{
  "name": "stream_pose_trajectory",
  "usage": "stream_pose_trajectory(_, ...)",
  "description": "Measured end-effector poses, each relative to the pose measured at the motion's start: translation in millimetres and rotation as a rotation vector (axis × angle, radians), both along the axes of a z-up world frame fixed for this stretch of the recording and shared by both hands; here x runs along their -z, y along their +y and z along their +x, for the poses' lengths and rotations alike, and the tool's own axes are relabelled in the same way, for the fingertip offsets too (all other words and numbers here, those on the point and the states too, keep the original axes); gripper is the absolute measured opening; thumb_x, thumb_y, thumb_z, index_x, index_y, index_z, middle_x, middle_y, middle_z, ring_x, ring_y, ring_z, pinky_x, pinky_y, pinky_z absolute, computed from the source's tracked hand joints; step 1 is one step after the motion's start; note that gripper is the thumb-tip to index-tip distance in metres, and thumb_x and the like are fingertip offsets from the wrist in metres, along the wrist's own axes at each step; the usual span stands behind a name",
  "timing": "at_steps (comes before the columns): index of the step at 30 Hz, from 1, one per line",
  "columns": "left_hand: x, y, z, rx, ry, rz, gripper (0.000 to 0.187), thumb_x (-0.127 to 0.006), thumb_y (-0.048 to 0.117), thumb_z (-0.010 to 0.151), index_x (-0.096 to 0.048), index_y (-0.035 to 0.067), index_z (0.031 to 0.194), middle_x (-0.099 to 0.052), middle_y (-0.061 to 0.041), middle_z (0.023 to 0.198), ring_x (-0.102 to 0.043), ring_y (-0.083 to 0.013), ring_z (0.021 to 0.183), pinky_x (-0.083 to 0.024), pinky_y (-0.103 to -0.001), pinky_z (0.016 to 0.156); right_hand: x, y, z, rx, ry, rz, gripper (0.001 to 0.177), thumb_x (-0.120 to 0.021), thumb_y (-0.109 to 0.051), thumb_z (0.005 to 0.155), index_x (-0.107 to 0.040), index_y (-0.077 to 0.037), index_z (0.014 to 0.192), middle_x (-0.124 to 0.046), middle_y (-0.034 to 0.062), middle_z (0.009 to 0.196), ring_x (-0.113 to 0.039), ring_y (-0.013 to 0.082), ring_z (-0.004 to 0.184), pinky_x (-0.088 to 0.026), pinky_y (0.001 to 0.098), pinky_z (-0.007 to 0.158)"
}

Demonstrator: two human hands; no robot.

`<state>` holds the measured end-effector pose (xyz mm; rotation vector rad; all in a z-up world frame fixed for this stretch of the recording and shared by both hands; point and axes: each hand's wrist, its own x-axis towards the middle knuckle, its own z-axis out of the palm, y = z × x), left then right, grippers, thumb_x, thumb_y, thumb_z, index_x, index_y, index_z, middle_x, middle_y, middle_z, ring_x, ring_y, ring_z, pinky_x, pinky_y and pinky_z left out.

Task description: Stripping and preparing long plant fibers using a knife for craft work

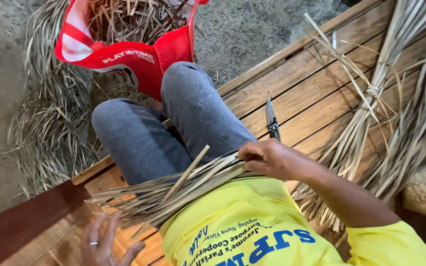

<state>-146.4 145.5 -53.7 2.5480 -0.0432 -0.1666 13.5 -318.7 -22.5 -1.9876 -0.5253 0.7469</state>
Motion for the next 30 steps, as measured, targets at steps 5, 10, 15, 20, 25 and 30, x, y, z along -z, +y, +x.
stream_pose_trajectory(5,-49.6,-89.4,92.1,0.212,-0.126,-0.133,0.039,-0.061,0.032,0.096,-0.072,0.007,0.122,-0.074,-0.011,0.123,-0.072,-0.0234,0.113,-0.051,-0.038,0.105,-0.2,3.1,-6.9,0.029,0.097,-0.186,0.008,-0.065,-0.021,0.098,-0.064,-0.014,0.103,-0.071,0.0024,0.088,-0.066,0.0192,0.075,-0.05,0.0359,0.067)
stream_pose_trajectory(10,17.7,-167.9,115.8,0.298,-0.002,0.109,0.042,-0.058,0.038,0.099,-0.063,0.017,0.135,-0.073,-0.006,0.118,-0.068,-0.0348,0.094,-0.049,-0.048,0.084,5.5,-7.5,-14.5,0.071,-0.038,-0.158,0.002,-0.061,-0.016,0.091,-0.061,-0.015,0.089,-0.068,0.0037,0.081,-0.064,0.0241,0.072,-0.047,0.0391,0.068)
stream_pose_trajectory(15,38.8,-195.6,125.1,0.358,-0.036,-0.014,0.029,-0.066,0.03,0.095,-0.071,0.016,0.12,-0.072,-0.005,0.101,-0.066,-0.0301,0.089,-0.051,-0.043,0.082,2.8,-11.5,-17.2,0.092,0.017,-0.142,0.004,-0.064,-0.018,0.09,-0.066,-0.016,0.091,-0.072,0.0046,0.083,-0.068,0.0242,0.074,-0.048,0.0387,0.067)
stream_pose_trajectory(20,5.4,-247.8,140.0,0.513,-0.027,-0.271,0.024,-0.061,0.025,0.099,-0.07,0.013,0.116,-0.072,-0.007,0.108,-0.064,-0.0292,0.096,-0.049,-0.04,0.09,22.1,-43.5,-14.5,-0.019,0.013,0.055,0.001,-0.065,-0.013,0.091,-0.065,-0.014,0.093,-0.069,0.0034,0.083,-0.066,0.021,0.076,-0.05,0.0354,0.069)
stream_pose_trajectory(25,8.7,-261.5,138.1,0.646,-0.149,-0.048,0.084,-0.043,0.065,0.097,-0.043,0.001,0.151,-0.056,-0.021,0.138,-0.056,-0.0381,0.123,-0.048,-0.049,0.099,82.8,-169.8,7.1,0.462,0.016,-0.45,0.036,-0.047,-0.032,0.105,-0.075,-0.014,0.119,-0.068,0.0036,0.139,-0.059,0.0218,0.132,-0.037,0.0417,0.116)
stream_pose_trajectory(30,27.9,-245.4,124.9,0.706,-0.063,0.108,0.091,-0.041,0.072,0.094,-0.033,0.009,0.16,-0.048,-0.013,0.156,-0.043,-0.0335,0.143,-0.038,-0.051,0.108,182.0,-284.5,16.4,1.007,-0.158,-1.06,0.023,-0.049,-0.021,0.107,-0.067,-0.006,0.104,-0.067,0.013,0.088,-0.057,0.029,0.071,-0.044,0.0382,0.061)
